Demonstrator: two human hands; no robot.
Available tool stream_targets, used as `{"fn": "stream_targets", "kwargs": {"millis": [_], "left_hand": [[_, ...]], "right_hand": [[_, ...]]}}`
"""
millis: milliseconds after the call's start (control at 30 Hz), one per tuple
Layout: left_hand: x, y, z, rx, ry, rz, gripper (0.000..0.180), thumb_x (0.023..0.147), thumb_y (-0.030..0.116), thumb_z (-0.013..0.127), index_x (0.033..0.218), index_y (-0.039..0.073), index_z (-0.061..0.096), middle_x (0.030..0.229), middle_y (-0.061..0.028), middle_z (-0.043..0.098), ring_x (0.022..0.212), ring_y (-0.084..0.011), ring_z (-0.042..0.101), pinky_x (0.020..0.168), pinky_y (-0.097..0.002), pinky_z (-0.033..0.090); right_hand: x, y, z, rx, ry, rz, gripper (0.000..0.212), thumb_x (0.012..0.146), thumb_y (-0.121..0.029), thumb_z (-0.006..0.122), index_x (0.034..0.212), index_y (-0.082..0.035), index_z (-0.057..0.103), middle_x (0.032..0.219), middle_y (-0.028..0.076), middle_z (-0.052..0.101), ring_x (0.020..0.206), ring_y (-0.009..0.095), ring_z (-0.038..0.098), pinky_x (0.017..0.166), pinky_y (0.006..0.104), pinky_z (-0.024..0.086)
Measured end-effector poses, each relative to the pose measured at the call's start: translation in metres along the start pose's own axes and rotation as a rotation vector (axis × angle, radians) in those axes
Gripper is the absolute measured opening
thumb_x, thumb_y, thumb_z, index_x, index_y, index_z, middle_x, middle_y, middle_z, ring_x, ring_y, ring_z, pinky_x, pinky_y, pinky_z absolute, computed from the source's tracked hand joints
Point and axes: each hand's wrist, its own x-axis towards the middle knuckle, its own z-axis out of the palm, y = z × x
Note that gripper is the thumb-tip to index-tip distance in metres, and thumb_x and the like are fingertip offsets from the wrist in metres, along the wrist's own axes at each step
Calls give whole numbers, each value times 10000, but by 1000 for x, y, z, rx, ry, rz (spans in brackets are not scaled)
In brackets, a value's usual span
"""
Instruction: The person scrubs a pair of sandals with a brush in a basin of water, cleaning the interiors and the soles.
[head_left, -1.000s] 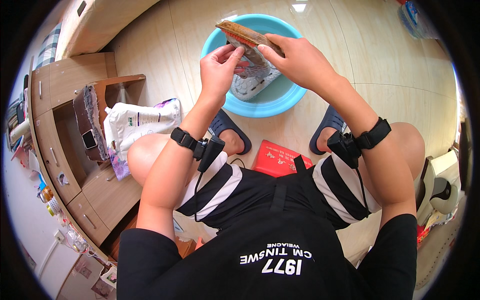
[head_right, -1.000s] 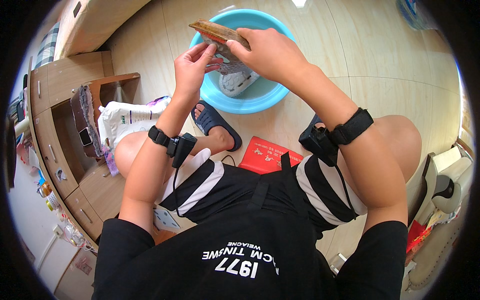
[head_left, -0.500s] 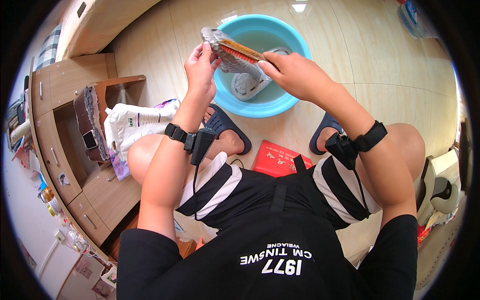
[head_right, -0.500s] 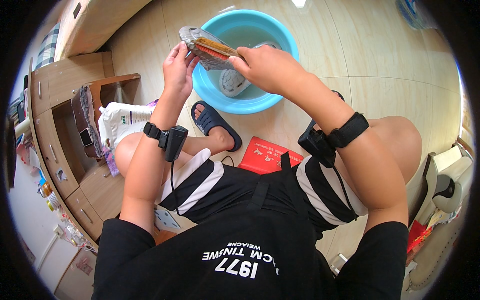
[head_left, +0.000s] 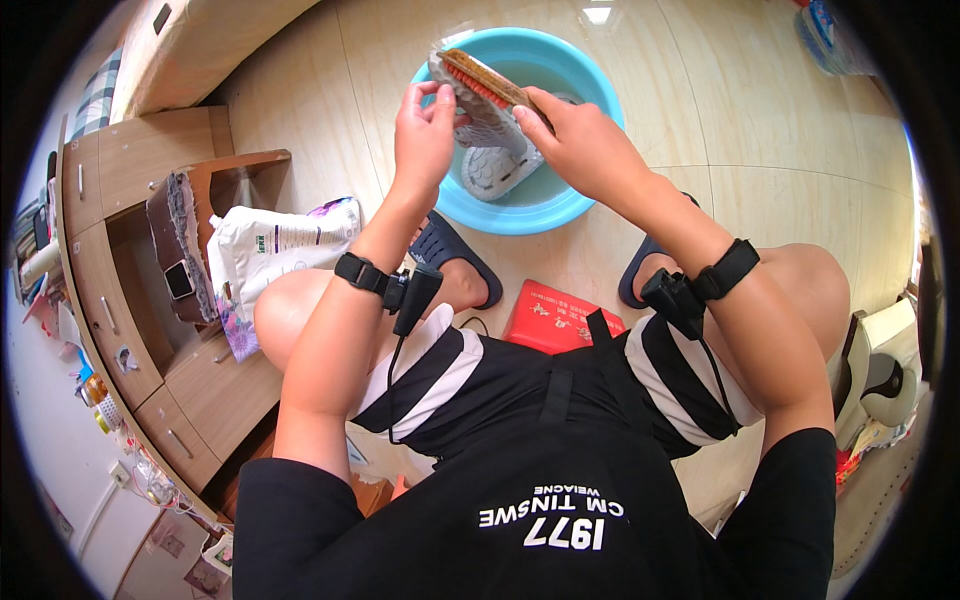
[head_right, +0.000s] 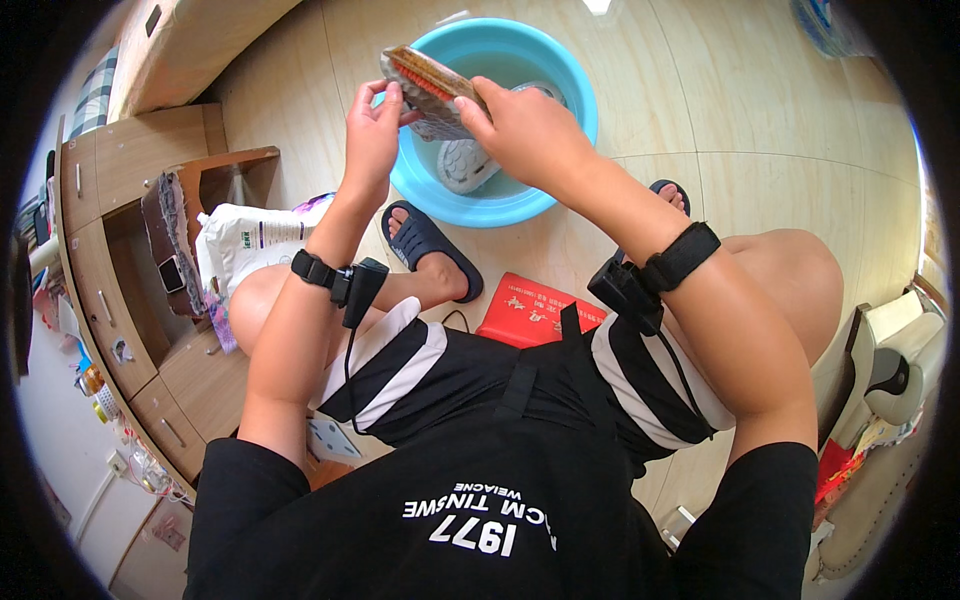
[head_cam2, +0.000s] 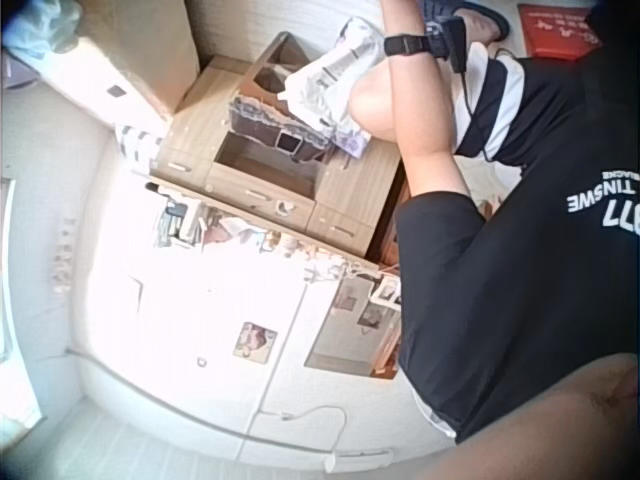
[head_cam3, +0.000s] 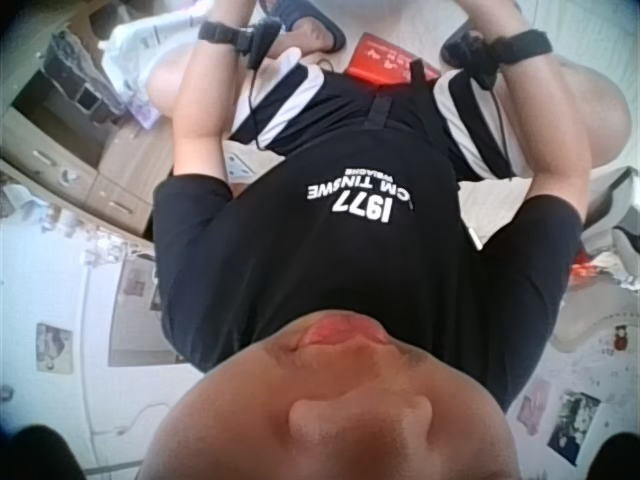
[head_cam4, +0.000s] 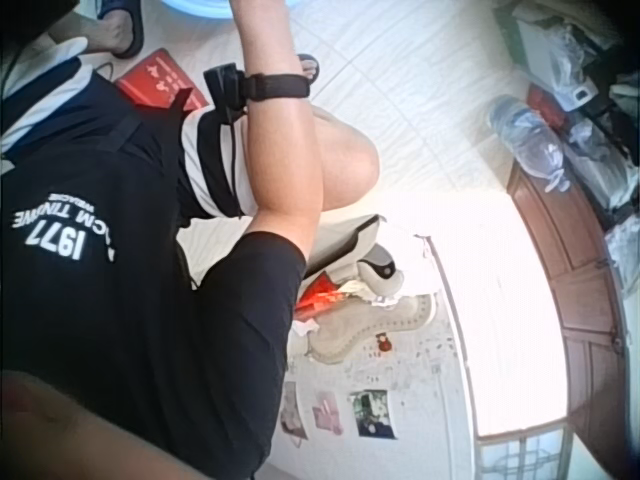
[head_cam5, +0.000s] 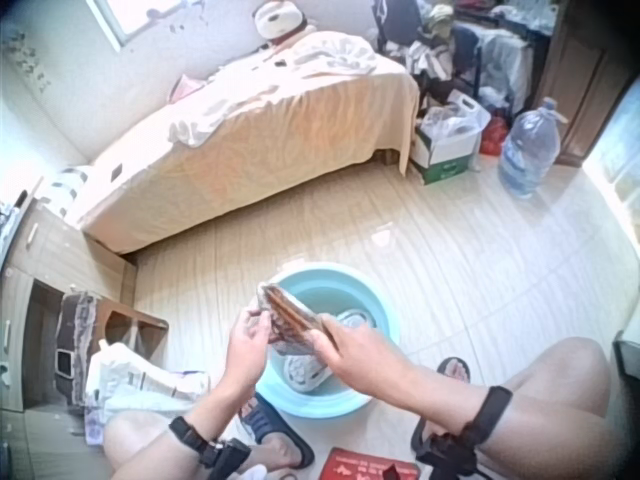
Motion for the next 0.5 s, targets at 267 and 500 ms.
{"fn": "stream_targets", "kwargs": {"millis": [267, 500], "left_hand": [[-12, -4, 15, 47, -159, 29, 243, 1064, 236, 586, 1168, 35, 497, 1066, -151, 747, 945, -194, 729, 839, -323, 550], [-13, 16, 11, 31, -84, -91, 352, 1077, 287, 569, 1310, 28, 526, 1101, -125, 728, 980, -190, 722, 889, -328, 534]], "right_hand": [[9, 1, -2, 153, 55, 50, 442, 1062, -427, 464, 1111, -38, 669, 839, 234, 702, 789, 429, 678, 726, 493, 530], [9, -4, -4, 145, 20, 32, 448, 1055, -430, 475, 1132, -36, 675, 831, 222, 705, 773, 412, 679, 716, 479, 528]]}}
